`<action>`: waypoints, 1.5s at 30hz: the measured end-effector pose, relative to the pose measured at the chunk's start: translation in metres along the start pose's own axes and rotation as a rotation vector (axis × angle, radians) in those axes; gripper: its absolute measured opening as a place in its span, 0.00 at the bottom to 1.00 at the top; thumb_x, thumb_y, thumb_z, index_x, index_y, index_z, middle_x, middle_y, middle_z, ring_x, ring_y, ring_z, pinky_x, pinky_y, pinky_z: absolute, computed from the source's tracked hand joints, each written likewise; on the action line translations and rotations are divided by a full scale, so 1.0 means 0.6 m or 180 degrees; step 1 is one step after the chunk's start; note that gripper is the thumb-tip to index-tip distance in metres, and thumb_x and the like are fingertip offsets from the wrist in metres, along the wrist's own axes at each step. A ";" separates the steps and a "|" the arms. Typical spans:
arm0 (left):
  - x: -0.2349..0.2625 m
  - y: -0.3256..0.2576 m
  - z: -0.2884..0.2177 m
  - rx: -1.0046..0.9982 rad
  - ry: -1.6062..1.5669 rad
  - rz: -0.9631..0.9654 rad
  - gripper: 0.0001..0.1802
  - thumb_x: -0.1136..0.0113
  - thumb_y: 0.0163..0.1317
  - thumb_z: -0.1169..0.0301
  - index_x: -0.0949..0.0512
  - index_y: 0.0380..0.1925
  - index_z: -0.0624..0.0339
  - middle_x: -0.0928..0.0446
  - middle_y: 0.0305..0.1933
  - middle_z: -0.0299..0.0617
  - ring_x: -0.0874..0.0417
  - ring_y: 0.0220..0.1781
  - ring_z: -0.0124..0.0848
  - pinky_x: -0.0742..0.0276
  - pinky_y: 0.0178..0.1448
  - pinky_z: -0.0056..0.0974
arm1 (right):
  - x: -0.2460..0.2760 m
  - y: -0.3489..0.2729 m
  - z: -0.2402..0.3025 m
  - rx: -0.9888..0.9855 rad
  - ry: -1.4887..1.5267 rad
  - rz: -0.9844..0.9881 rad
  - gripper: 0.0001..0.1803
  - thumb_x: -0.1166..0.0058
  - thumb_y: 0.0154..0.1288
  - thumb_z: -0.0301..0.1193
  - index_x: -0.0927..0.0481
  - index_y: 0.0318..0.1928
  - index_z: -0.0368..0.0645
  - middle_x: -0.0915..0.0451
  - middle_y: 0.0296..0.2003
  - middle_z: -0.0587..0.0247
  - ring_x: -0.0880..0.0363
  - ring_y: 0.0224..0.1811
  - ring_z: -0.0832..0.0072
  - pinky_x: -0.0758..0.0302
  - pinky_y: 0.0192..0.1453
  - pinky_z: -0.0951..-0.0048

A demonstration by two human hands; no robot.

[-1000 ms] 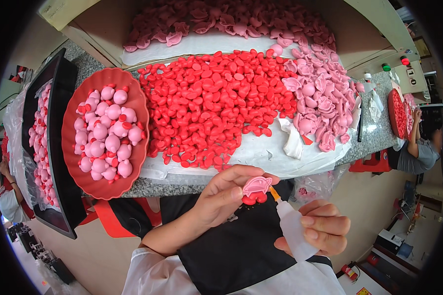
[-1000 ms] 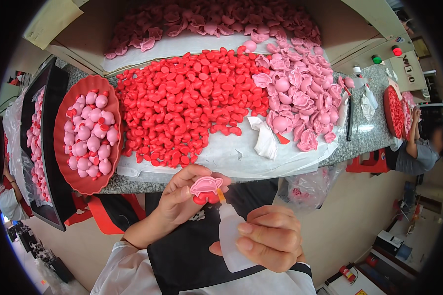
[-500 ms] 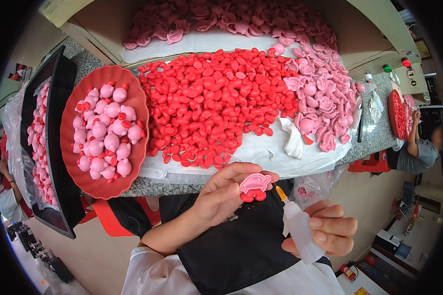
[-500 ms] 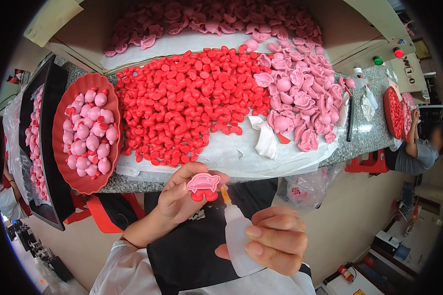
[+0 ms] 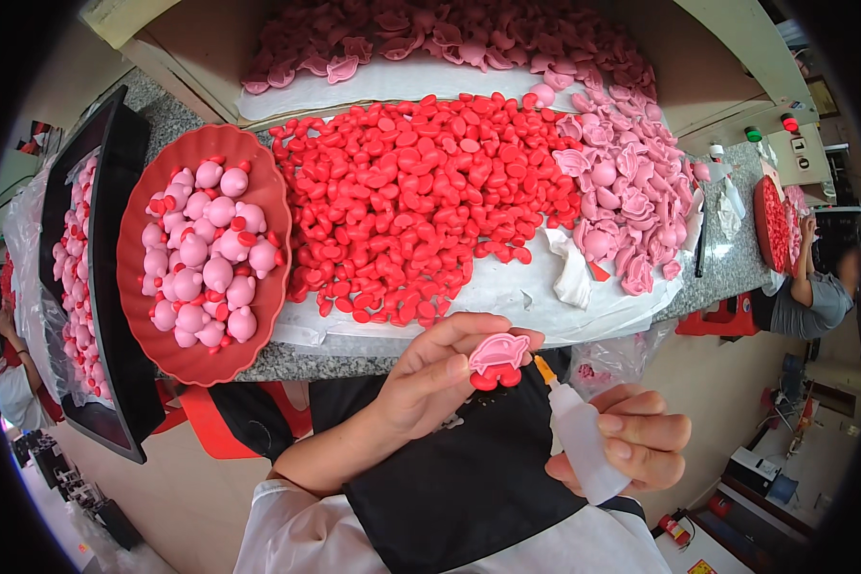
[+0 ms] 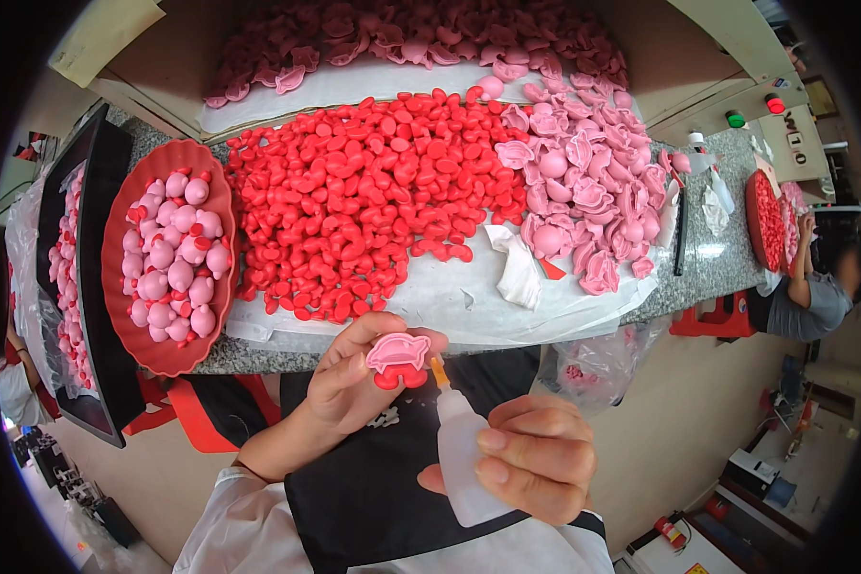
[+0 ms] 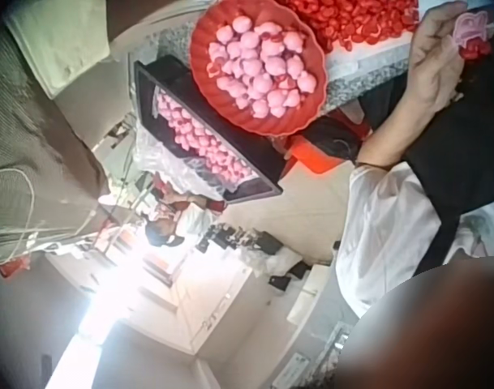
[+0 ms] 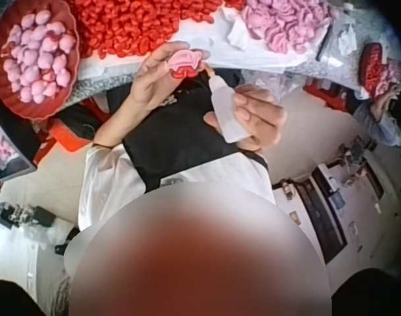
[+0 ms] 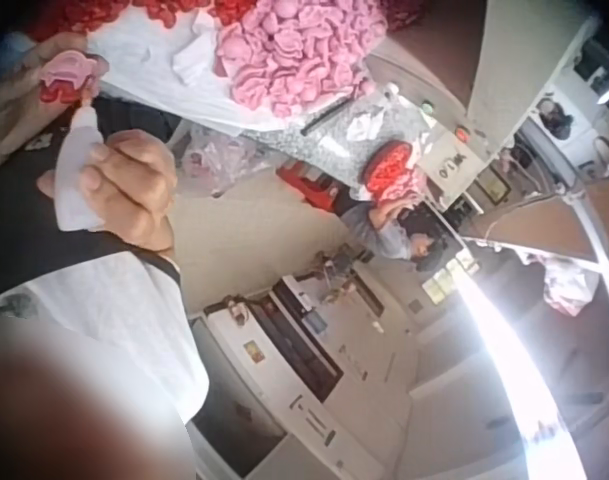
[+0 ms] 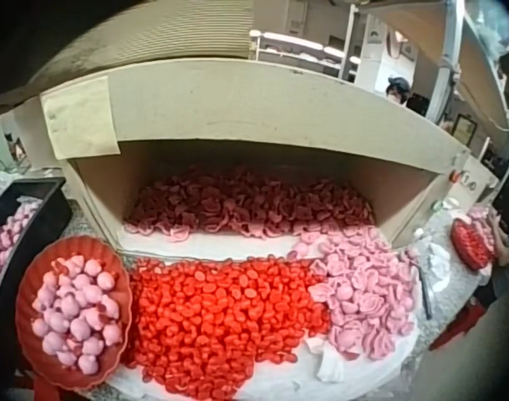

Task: Gluing and assembling small pink clay flower-like components at a workbench.

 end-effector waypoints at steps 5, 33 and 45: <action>0.001 0.001 -0.003 -0.0067 0.0023 -0.0022 0.22 0.54 0.56 0.66 0.40 0.49 0.65 0.38 0.53 0.56 0.38 0.56 0.39 0.48 0.59 0.39 | -0.009 -0.001 0.000 0.0071 0.0008 -0.0328 0.27 0.32 0.32 0.29 0.33 0.36 0.40 0.36 0.28 0.62 0.38 0.20 0.78 0.36 0.18 0.84; -0.018 0.001 -0.012 0.0056 0.0100 -0.0434 0.23 0.48 0.51 0.64 0.36 0.47 0.59 0.36 0.50 0.57 0.32 0.50 0.41 0.44 0.58 0.43 | 0.007 0.013 0.012 -0.0030 0.0031 -0.0031 0.30 0.29 0.24 0.32 0.33 0.31 0.40 0.33 0.26 0.62 0.32 0.17 0.78 0.29 0.17 0.84; -0.034 0.005 -0.001 0.0159 -0.0157 -0.0411 0.23 0.49 0.52 0.65 0.37 0.49 0.57 0.36 0.50 0.56 0.31 0.49 0.42 0.44 0.57 0.43 | 0.024 0.015 0.021 -0.0293 0.0359 -0.0009 0.27 0.33 0.32 0.27 0.34 0.35 0.41 0.36 0.29 0.61 0.38 0.20 0.79 0.36 0.21 0.83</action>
Point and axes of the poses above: each hand's wrist, its own y-axis towards the middle knuckle, its own x-axis out of the back of the hand, z = x × y, the point moved 1 cm from there along y, towards the middle knuckle
